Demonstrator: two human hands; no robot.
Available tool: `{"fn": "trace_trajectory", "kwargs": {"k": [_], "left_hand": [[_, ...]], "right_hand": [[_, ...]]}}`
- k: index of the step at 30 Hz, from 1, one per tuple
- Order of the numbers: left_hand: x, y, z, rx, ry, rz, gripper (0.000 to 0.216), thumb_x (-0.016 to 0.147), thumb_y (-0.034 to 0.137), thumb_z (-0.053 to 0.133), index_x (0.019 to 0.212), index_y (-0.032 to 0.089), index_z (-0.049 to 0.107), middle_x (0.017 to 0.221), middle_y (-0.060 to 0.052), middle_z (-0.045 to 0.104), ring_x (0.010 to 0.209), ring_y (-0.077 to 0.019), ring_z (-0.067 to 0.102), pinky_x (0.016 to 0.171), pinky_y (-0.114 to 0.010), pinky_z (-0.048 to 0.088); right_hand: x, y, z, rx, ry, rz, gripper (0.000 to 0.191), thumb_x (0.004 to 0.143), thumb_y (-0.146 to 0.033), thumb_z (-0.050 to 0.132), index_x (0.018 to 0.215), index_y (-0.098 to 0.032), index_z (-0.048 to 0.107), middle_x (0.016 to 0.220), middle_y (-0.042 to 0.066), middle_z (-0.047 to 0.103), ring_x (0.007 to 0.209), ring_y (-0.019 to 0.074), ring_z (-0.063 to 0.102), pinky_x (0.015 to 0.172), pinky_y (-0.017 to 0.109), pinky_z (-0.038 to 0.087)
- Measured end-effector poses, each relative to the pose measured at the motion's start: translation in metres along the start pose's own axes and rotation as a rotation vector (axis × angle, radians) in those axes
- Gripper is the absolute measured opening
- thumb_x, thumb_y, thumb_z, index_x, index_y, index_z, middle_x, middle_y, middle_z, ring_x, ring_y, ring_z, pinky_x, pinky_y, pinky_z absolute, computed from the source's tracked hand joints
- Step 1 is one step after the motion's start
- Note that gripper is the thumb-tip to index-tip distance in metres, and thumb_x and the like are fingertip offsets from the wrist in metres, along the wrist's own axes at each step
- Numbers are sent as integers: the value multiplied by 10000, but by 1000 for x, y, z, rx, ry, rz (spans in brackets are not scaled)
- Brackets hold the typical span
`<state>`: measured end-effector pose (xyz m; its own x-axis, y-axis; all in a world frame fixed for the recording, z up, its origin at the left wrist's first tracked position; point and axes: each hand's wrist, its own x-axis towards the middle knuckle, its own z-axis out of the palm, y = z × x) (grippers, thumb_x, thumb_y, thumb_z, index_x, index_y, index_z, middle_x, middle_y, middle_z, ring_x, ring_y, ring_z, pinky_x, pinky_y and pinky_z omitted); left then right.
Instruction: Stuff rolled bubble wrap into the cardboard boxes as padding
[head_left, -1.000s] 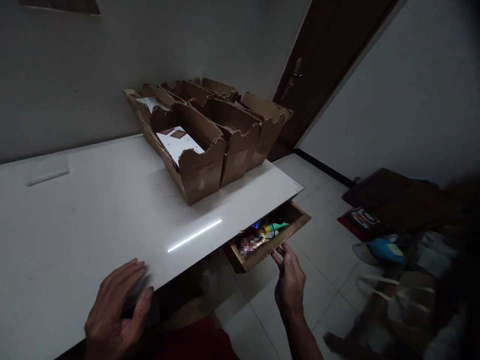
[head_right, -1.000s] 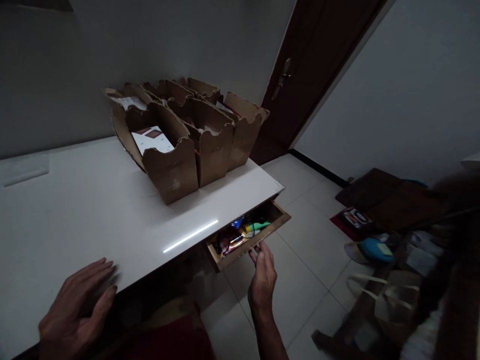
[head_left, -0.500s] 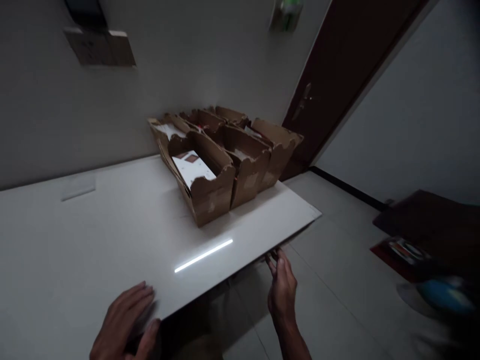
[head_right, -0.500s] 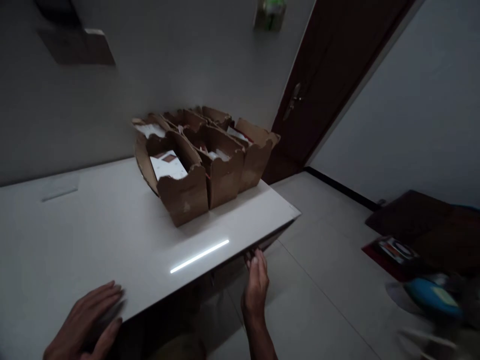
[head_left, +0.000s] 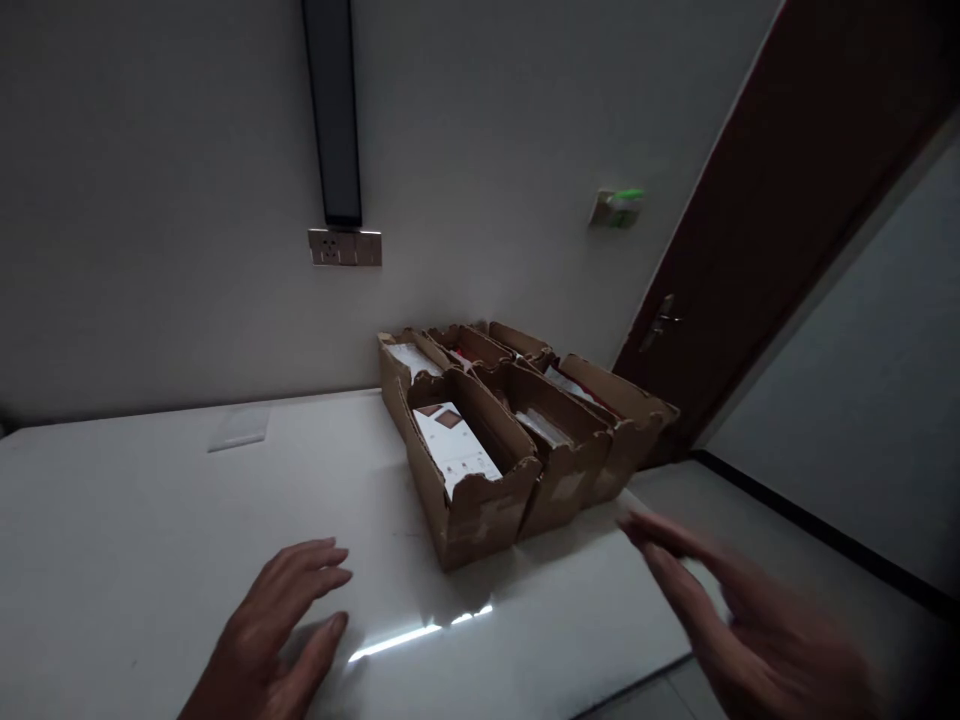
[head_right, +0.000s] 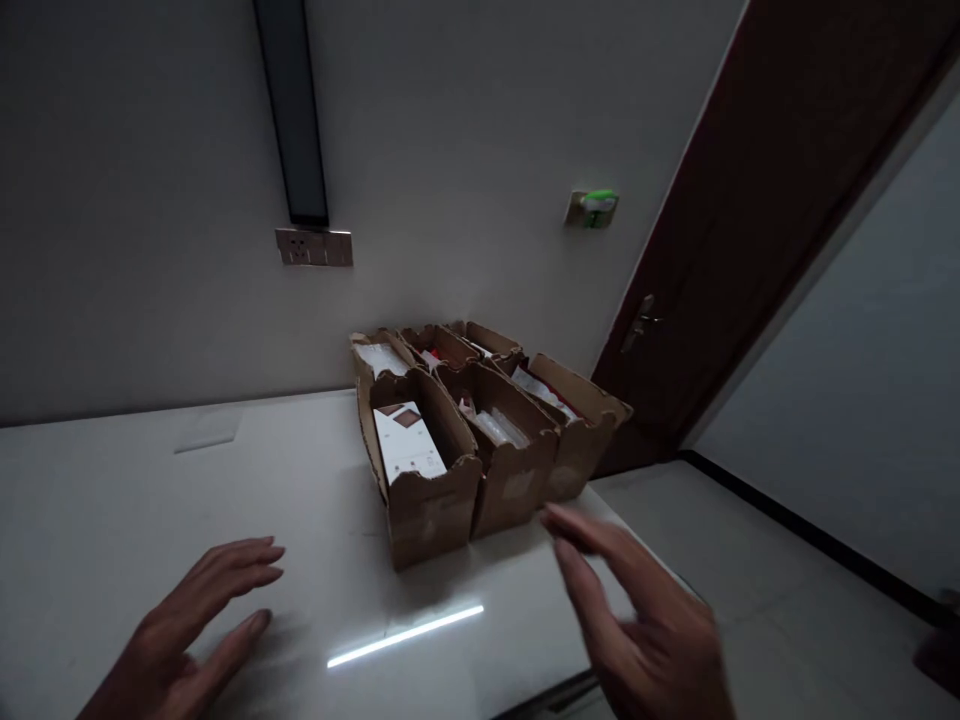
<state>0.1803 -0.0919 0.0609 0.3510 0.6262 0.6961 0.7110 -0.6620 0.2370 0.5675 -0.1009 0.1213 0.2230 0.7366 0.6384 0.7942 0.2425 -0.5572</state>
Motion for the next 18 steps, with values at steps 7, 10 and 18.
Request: {"fn": "trace_trajectory", "kwargs": {"k": [7, 10, 18], "left_hand": [[82, 8, 38, -63, 50, 119, 484, 858, 139, 558, 1332, 190, 470, 1417, -178, 496, 1284, -290, 501, 984, -458, 510], [110, 8, 51, -95, 69, 242, 587, 828, 210, 629, 1373, 155, 419, 1474, -200, 429, 1380, -339, 383, 1073, -530, 417], [139, 10, 66, -170, 157, 258, 411, 823, 236, 657, 1193, 144, 504, 1029, -129, 662, 1022, -293, 594, 881, -464, 485]], "right_hand": [[169, -101, 86, -236, -742, -395, 285, 856, -133, 490, 985, -172, 741, 924, 44, 762, 805, 165, 685, 705, 228, 479], [191, -110, 117, -517, -992, -390, 301, 823, -64, 493, 965, -126, 752, 854, 77, 754, 733, 165, 670, 613, 215, 419], [207, -121, 169, -512, -1157, -451, 256, 968, -321, 553, 1073, -125, 681, 1062, 93, 699, 926, 189, 659, 827, 334, 517]]}}
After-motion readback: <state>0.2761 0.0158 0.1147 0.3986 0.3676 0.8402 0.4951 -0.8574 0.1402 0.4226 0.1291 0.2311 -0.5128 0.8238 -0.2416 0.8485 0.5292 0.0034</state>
